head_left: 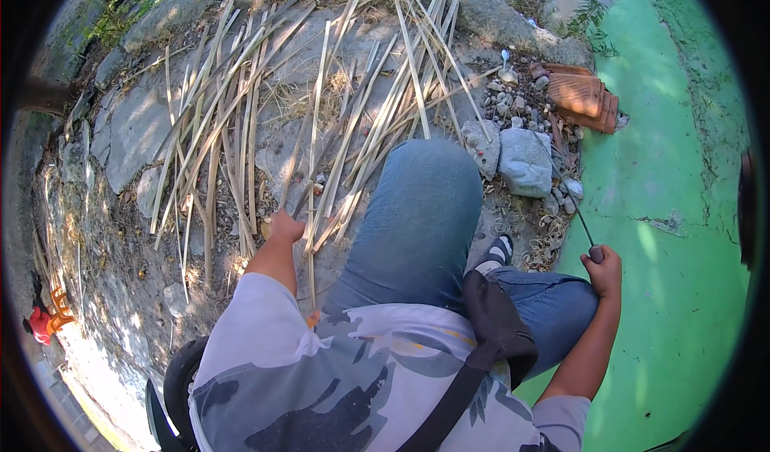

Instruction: The person scrapes and trims bamboo strips using a large knife.

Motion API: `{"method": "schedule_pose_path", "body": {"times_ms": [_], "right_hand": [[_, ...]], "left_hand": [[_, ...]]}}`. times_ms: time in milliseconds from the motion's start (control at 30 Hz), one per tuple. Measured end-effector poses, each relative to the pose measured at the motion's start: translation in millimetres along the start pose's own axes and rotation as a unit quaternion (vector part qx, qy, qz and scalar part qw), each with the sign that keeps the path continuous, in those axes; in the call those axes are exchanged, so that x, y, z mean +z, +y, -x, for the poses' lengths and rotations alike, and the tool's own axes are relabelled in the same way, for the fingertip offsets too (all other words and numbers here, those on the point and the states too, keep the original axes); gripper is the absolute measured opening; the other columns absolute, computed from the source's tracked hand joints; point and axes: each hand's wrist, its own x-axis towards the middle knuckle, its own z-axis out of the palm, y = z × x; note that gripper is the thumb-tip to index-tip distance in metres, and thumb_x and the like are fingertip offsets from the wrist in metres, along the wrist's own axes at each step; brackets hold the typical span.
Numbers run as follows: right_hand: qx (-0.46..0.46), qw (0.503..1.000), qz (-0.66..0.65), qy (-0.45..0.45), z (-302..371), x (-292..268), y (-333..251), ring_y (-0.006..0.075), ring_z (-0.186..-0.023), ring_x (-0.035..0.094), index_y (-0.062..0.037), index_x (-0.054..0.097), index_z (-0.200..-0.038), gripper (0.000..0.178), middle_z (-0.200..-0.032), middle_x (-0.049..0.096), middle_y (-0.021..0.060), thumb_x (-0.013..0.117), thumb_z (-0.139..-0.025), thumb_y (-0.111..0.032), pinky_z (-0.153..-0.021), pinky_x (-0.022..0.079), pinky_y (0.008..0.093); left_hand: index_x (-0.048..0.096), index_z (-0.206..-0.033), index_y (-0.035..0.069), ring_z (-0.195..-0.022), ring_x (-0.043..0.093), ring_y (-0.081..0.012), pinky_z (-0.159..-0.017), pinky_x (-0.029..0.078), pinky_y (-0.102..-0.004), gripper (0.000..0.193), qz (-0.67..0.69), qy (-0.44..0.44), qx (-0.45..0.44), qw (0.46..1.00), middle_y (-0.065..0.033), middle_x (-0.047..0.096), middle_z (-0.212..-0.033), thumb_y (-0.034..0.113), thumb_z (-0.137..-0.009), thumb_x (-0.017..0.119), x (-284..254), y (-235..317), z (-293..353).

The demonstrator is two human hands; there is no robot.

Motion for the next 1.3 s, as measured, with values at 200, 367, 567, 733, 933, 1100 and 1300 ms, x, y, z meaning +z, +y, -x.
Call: {"method": "schedule_pose_path", "body": {"times_ms": [200, 367, 567, 733, 933, 1100, 1300], "right_hand": [[-0.012, 1.000, -0.005, 0.022, -17.1, 5.3, -27.8, 0.0205, -0.059, 0.051, 0.0009, 0.061, -0.079, 0.030, -0.066, 0.058, 0.0108, 0.080, -0.076, -0.022, -0.057, 0.042, 0.0383], [-0.047, 0.998, -0.017, 0.040, -18.9, 6.8, -36.9, 0.0167, -0.057, 0.044, 0.0004, 0.056, -0.076, 0.029, -0.063, 0.052, 0.0085, 0.079, -0.079, -0.017, -0.055, 0.038, 0.0368], [-0.070, 0.997, 0.012, 0.015, -29.4, 14.1, -38.4, 0.0176, -0.057, 0.045, 0.0006, 0.055, -0.076, 0.031, -0.063, 0.052, 0.0093, 0.079, -0.077, -0.018, -0.054, 0.038, 0.0377], [-0.067, 0.998, 0.016, 0.006, -32.1, 15.4, -39.1, 0.0181, -0.056, 0.045, 0.0008, 0.055, -0.075, 0.032, -0.063, 0.053, 0.0097, 0.080, -0.076, -0.019, -0.054, 0.038, 0.0378], [-0.052, 0.998, 0.033, -0.017, -35.3, 12.1, -52.5, 0.0245, -0.060, 0.054, 0.0013, 0.060, -0.080, 0.030, -0.068, 0.059, 0.0142, 0.080, -0.076, -0.021, -0.058, 0.043, 0.0399], [-0.031, 0.998, 0.044, -0.033, -33.2, 9.4, -55.9, 0.0317, -0.064, 0.062, 0.0020, 0.064, -0.085, 0.031, -0.073, 0.065, 0.0195, 0.081, -0.076, -0.023, -0.062, 0.048, 0.0425], [-0.042, 0.997, 0.057, -0.036, -36.2, 12.3, -55.2, 0.0349, -0.065, 0.061, 0.0027, 0.064, -0.086, 0.033, -0.074, 0.064, 0.0210, 0.080, -0.075, -0.024, -0.063, 0.047, 0.0437]], "left_hand": [[0.037, -0.149, 0.000, -0.138, 0.044, -0.0422, -0.114, 0.040, -0.0479, 0.087, 0.053, 0.022, -0.012, 0.998, -0.0252, 0.039, -0.151, 0.047, -0.085, 0.072, 18.2, -22.2, -42.7], [0.033, -0.152, 0.002, -0.140, 0.042, -0.0410, -0.116, 0.037, -0.0478, 0.091, 0.059, -0.007, -0.048, 0.997, -0.0241, 0.038, -0.152, 0.047, -0.084, 0.074, 5.0, 9.4, -23.2], [0.036, -0.151, 0.007, -0.142, 0.040, -0.0377, -0.115, 0.039, -0.0482, 0.087, 0.004, 0.066, -0.098, 0.993, -0.0199, 0.039, -0.153, 0.041, -0.083, 0.077, -2.4, 4.7, -22.1], [0.041, -0.145, 0.005, -0.140, 0.041, -0.0369, -0.114, 0.039, -0.0484, 0.075, 0.007, -0.007, -0.062, 0.998, -0.0191, 0.044, -0.149, 0.035, -0.085, 0.075, -9.9, 5.4, -24.1], [0.046, -0.142, 0.005, -0.139, 0.043, -0.0356, -0.112, 0.039, -0.0494, 0.064, -0.027, 0.039, -0.078, 0.996, -0.0178, 0.045, -0.148, 0.033, -0.088, 0.065, 4.2, 8.6, -14.8], [0.049, -0.141, 0.005, -0.138, 0.045, -0.0339, -0.112, 0.038, -0.0506, 0.068, -0.025, -0.014, -0.051, 0.998, -0.0182, 0.049, -0.146, 0.039, -0.085, 0.067, -9.2, 16.1, -4.9], [0.055, -0.133, 0.003, -0.123, 0.059, -0.0366, -0.105, 0.046, -0.0466, 0.065, -0.031, -0.024, 0.008, 0.999, -0.0201, 0.061, -0.134, 0.041, -0.083, 0.071, 9.7, -0.7, -16.3]]}}
